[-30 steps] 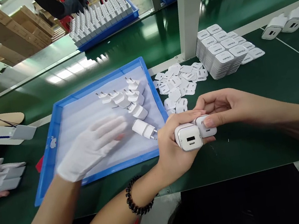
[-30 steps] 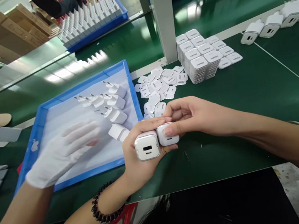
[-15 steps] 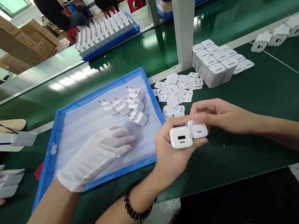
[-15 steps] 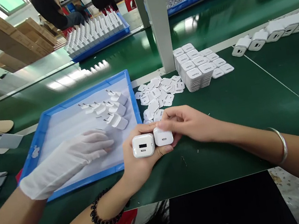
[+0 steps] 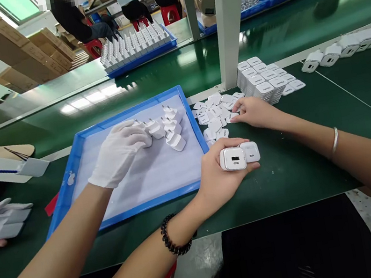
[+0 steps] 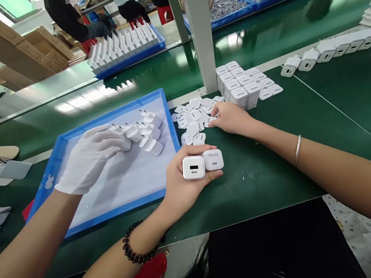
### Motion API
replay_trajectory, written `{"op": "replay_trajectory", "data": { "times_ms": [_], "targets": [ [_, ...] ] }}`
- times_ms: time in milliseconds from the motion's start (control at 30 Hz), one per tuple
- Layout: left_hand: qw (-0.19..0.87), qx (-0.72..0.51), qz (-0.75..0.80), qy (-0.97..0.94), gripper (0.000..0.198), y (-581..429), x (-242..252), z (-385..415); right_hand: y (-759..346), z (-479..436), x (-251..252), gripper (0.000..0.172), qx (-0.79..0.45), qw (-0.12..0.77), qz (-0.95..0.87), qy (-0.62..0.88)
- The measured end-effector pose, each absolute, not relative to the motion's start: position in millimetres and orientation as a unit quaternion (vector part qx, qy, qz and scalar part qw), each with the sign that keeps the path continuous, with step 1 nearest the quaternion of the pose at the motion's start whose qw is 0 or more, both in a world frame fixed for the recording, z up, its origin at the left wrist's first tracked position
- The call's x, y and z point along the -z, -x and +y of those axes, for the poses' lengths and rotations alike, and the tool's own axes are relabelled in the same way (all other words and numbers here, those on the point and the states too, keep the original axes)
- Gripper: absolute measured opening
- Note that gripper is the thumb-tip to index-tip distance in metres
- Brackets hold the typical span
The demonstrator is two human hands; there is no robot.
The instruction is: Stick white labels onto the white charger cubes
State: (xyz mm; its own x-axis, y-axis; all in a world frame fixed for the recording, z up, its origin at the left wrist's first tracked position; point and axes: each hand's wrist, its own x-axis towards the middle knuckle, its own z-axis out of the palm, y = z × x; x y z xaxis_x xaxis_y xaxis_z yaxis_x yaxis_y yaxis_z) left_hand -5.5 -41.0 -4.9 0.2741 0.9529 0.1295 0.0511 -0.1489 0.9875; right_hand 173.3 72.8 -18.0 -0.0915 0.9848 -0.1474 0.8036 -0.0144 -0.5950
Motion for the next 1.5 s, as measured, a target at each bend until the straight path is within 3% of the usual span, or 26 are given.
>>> {"op": "replay_trajectory", "data": {
  "times_ms": [100, 300, 367, 500, 667, 833, 1033, 1167, 1267, 1367, 1500],
  "targets": [
    [0.503, -0.444, 0.411, -0.617, 0.036, 5, 3, -41, -179, 75, 14, 0.025, -0.311, 0.141, -0.680, 0.649],
    [0.469, -0.473, 0.416, -0.619, 0.036, 6, 4, -42, -192, 58, 4, 0.042, -0.323, 0.154, -0.709, 0.608],
    [0.463, -0.485, 0.415, -0.614, 0.037, 6, 4, -41, -195, 47, -2, 0.039, -0.340, 0.194, -0.714, 0.581],
    [0.468, -0.511, 0.421, -0.585, 0.038, 6, 6, -39, -193, 19, -21, 0.025, -0.481, 0.379, -0.643, 0.459],
    [0.473, -0.518, 0.425, -0.572, 0.038, 7, 9, -39, -181, -16, -36, 0.031, -0.607, 0.359, -0.602, 0.374],
    [0.464, -0.509, 0.436, -0.580, 0.038, 7, 6, -40, -185, -6, -31, 0.041, -0.493, 0.356, -0.636, 0.475],
    [0.457, -0.486, 0.445, -0.598, 0.037, 7, 1, -39, -200, 29, -13, 0.048, -0.346, 0.267, -0.654, 0.617],
    [0.453, -0.485, 0.445, -0.602, 0.036, 7, 3, -40, -200, 21, -18, 0.035, -0.227, 0.365, -0.683, 0.590],
    [0.452, -0.485, 0.450, -0.598, 0.035, 6, 5, -41, -191, 2, -29, 0.012, -0.414, 0.442, -0.636, 0.479],
    [0.465, -0.486, 0.451, -0.587, 0.034, 6, 7, -42, -181, -18, -36, 0.019, -0.633, 0.353, -0.579, 0.375],
    [0.450, -0.476, 0.461, -0.599, 0.030, 6, 7, -43, -171, -31, -35, 0.023, -0.669, 0.302, -0.566, 0.376]
  ]
}}
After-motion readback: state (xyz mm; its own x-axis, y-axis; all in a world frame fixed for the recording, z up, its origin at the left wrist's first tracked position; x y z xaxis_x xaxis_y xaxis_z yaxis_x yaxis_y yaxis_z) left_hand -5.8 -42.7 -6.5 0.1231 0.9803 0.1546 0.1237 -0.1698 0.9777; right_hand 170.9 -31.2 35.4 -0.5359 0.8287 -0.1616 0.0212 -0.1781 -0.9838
